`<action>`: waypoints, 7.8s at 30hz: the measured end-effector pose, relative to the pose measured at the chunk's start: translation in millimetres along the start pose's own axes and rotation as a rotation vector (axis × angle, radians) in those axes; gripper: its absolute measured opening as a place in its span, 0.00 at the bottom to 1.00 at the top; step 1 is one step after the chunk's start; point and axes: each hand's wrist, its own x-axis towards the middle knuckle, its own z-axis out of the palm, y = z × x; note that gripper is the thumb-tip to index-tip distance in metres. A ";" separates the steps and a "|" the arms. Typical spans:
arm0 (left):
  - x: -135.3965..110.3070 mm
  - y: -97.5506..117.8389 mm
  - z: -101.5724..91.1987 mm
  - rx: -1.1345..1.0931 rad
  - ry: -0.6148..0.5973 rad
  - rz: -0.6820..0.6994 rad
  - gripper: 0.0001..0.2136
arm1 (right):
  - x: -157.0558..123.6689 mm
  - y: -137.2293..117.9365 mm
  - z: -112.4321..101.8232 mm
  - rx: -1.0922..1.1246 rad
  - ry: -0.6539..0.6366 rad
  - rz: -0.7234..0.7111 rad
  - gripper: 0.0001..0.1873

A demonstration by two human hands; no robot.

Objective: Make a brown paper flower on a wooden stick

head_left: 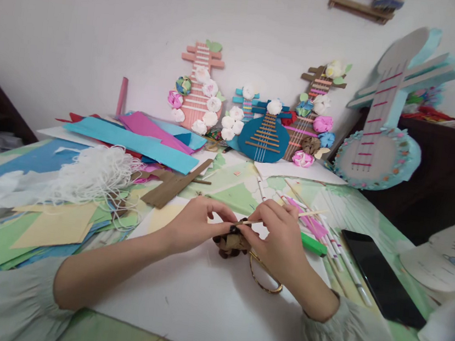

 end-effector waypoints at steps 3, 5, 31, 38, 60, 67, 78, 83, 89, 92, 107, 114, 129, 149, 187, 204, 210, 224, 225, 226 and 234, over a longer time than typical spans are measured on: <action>-2.1 8.3 -6.0 0.104 -0.046 0.081 0.06 | -2.4 -4.2 -0.3 -0.052 0.046 -0.091 0.10; -3.7 12.3 -9.4 0.154 -0.059 0.143 0.07 | -3.6 -7.1 -1.0 -0.068 0.079 -0.147 0.09; -5.6 7.3 -6.0 0.395 0.142 0.232 0.04 | -3.0 -8.6 -2.8 -0.230 0.127 -0.142 0.10; -4.8 5.7 -3.1 0.391 0.146 0.322 0.03 | 1.4 -5.2 -8.9 -0.221 0.119 -0.091 0.11; -2.9 13.1 -23.8 0.236 -0.212 0.344 0.10 | 6.7 1.5 -17.3 -0.156 0.061 -0.177 0.09; -5.2 16.1 -15.3 0.363 -0.072 0.307 0.03 | 2.1 -0.8 -12.8 -0.167 0.081 -0.239 0.10; -5.5 13.2 -9.9 0.347 0.045 0.232 0.05 | 1.5 0.6 -10.6 -0.226 0.023 -0.213 0.14; -6.7 14.4 -5.7 0.379 0.040 0.211 0.06 | 0.3 -3.9 -8.3 -0.211 0.042 -0.165 0.14; -7.6 12.8 -2.5 0.388 0.092 0.231 0.06 | -0.2 -6.5 -6.9 -0.201 0.037 -0.128 0.15; -7.7 10.4 -1.9 0.396 0.123 0.270 0.06 | -0.3 -6.1 -6.1 -0.196 0.022 -0.125 0.14; -6.4 2.1 -1.2 0.377 0.232 0.506 0.06 | 2.7 3.9 -12.8 -0.180 -0.186 -0.089 0.13; -7.4 7.5 -3.2 0.300 0.186 0.329 0.05 | 5.1 0.3 -18.3 -0.172 -0.329 -0.031 0.13; -6.9 11.4 -6.0 0.199 0.053 0.128 0.04 | 2.0 3.7 -17.2 -0.101 -0.318 -0.078 0.12; -7.5 13.1 -6.8 0.096 -0.101 0.117 0.04 | 2.9 -4.2 -17.5 -0.067 -0.294 -0.131 0.14; -8.5 19.7 -8.1 0.087 -0.033 0.184 0.08 | 5.9 -7.5 -24.1 -0.069 -0.288 0.058 0.16; -6.5 5.1 -14.5 0.327 -0.071 0.370 0.10 | 9.8 -2.9 -35.2 -0.104 -0.363 -0.012 0.14; -7.9 9.8 -16.3 0.246 -0.083 0.394 0.09 | 8.4 -2.6 -34.7 -0.102 -0.321 -0.014 0.14; -5.9 9.9 -17.2 0.210 -0.033 0.326 0.08 | 5.9 -3.5 -34.1 -0.081 -0.110 -0.084 0.11; -6.1 10.8 -17.3 0.199 -0.029 0.313 0.08 | 5.9 -3.6 -34.4 -0.078 -0.100 -0.098 0.11; -6.4 11.7 -17.5 0.193 -0.025 0.305 0.07 | 6.0 -3.7 -34.6 -0.072 -0.096 -0.106 0.10; -7.9 12.1 -13.6 0.186 0.045 0.317 0.06 | 5.3 -4.5 -28.1 -0.062 -0.167 0.020 0.13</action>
